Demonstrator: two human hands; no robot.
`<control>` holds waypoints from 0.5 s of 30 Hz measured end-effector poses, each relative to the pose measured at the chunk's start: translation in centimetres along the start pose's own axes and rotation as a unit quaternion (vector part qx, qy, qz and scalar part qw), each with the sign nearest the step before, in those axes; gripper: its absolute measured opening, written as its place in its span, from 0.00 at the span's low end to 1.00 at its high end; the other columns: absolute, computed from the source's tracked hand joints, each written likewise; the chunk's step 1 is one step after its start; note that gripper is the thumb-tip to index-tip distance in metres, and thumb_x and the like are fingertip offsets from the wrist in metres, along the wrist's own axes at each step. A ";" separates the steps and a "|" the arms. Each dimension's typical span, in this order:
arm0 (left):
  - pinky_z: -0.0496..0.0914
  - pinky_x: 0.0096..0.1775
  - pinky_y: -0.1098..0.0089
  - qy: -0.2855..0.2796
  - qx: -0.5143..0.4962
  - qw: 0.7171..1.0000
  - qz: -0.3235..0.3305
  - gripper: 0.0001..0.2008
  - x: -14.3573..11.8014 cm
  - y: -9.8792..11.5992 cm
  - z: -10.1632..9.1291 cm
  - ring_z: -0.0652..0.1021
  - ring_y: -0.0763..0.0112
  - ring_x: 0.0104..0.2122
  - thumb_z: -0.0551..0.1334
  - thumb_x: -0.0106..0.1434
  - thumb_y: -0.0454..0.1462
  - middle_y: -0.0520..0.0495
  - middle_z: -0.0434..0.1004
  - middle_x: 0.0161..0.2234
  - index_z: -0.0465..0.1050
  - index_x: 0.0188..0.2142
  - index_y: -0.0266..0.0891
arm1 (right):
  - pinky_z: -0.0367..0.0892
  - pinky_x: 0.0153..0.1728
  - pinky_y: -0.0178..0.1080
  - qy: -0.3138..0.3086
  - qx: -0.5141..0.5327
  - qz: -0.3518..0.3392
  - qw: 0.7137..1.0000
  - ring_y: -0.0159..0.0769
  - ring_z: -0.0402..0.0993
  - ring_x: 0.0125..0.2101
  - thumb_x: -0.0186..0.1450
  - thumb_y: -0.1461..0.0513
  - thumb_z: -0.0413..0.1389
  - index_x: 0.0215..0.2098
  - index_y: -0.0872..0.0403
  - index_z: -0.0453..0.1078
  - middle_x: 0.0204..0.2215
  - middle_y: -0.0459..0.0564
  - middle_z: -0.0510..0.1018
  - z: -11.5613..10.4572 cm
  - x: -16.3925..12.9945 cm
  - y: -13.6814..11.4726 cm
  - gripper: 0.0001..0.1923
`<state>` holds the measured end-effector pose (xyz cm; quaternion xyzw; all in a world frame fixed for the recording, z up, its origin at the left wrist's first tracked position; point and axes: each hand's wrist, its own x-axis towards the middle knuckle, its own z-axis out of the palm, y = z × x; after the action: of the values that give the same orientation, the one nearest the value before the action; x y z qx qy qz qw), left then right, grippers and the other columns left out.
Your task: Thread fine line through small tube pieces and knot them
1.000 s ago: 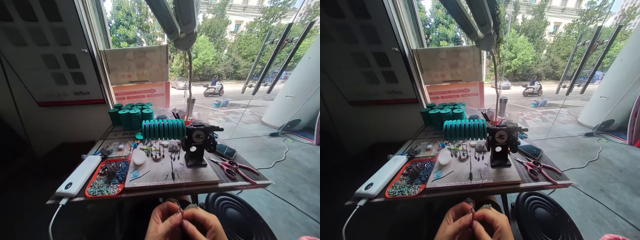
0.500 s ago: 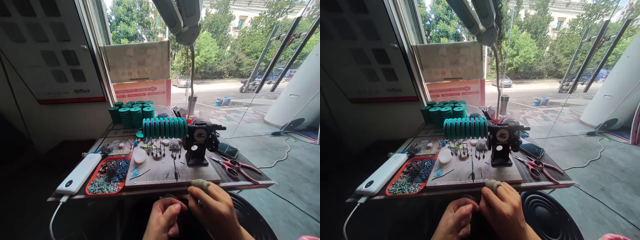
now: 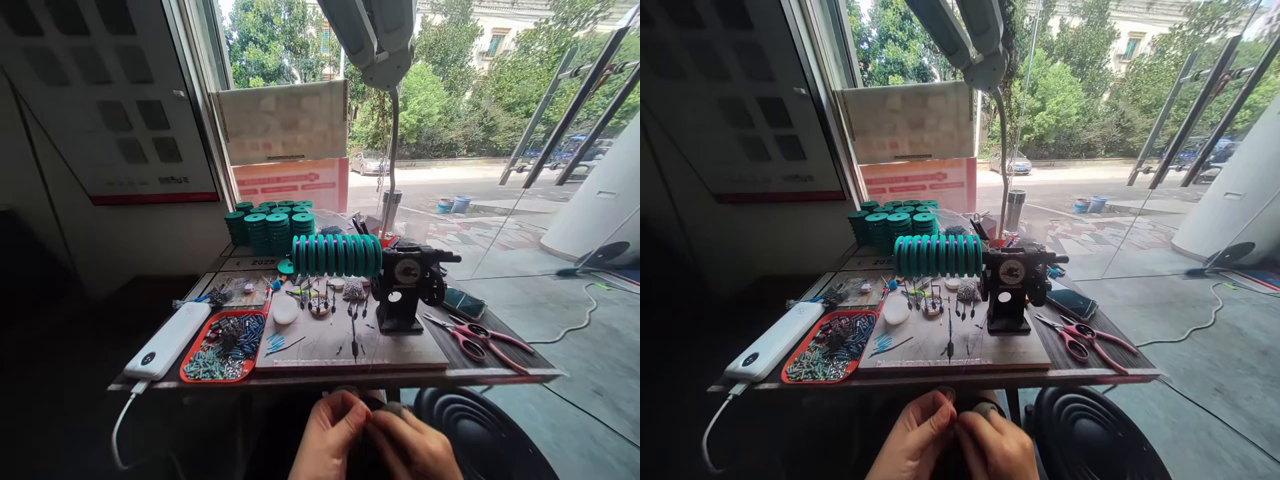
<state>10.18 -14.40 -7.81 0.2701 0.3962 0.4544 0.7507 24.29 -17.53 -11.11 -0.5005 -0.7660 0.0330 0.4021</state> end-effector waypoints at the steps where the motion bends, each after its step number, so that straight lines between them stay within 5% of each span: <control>1: 0.59 0.26 0.76 -0.009 0.021 1.000 -0.009 0.21 -0.1 0.3 0.1 0.66 0.79 0.21 0.76 0.34 0.46 0.55 0.67 0.18 0.70 0.17 0.35 | 0.68 0.23 0.29 0.014 -0.034 -0.019 0.999 0.31 0.74 0.20 0.68 0.62 0.45 0.35 0.54 0.75 0.22 0.49 0.76 -0.4 0.1 0.4 0.15; 6: 0.57 0.22 0.74 -0.081 0.082 0.992 -0.041 0.24 -0.5 2.2 0.1 0.66 0.80 0.16 0.73 0.36 0.52 0.55 0.66 0.16 0.69 0.18 0.35 | 0.66 0.26 0.36 0.050 -0.101 -0.059 0.992 0.35 0.72 0.21 0.70 0.59 0.43 0.38 0.53 0.75 0.24 0.51 0.77 -1.1 0.3 1.8 0.18; 10: 0.58 0.22 0.75 -0.041 0.166 0.985 0.019 0.18 -1.0 4.6 -1.5 0.64 0.79 0.16 0.72 0.41 0.45 0.55 0.65 0.15 0.69 0.18 0.35 | 0.66 0.25 0.35 0.055 -0.086 -0.044 0.994 0.35 0.73 0.21 0.70 0.57 0.42 0.37 0.51 0.74 0.24 0.49 0.77 1.7 0.5 1.4 0.19; 15: 0.57 0.21 0.74 0.002 0.341 0.939 0.039 0.11 -3.6 9.8 -2.9 0.64 0.77 0.16 0.67 0.46 0.41 0.58 0.63 0.14 0.68 0.20 0.37 | 0.68 0.38 0.40 0.019 -0.128 -0.141 0.981 0.42 0.75 0.37 0.67 0.66 0.44 0.45 0.51 0.72 0.38 0.53 0.79 4.8 4.9 -2.6 0.17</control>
<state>2.19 -13.20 -0.57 0.5243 0.5182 0.3211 0.5945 18.41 -13.23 -10.34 -0.4352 -0.8188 -0.1324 0.3500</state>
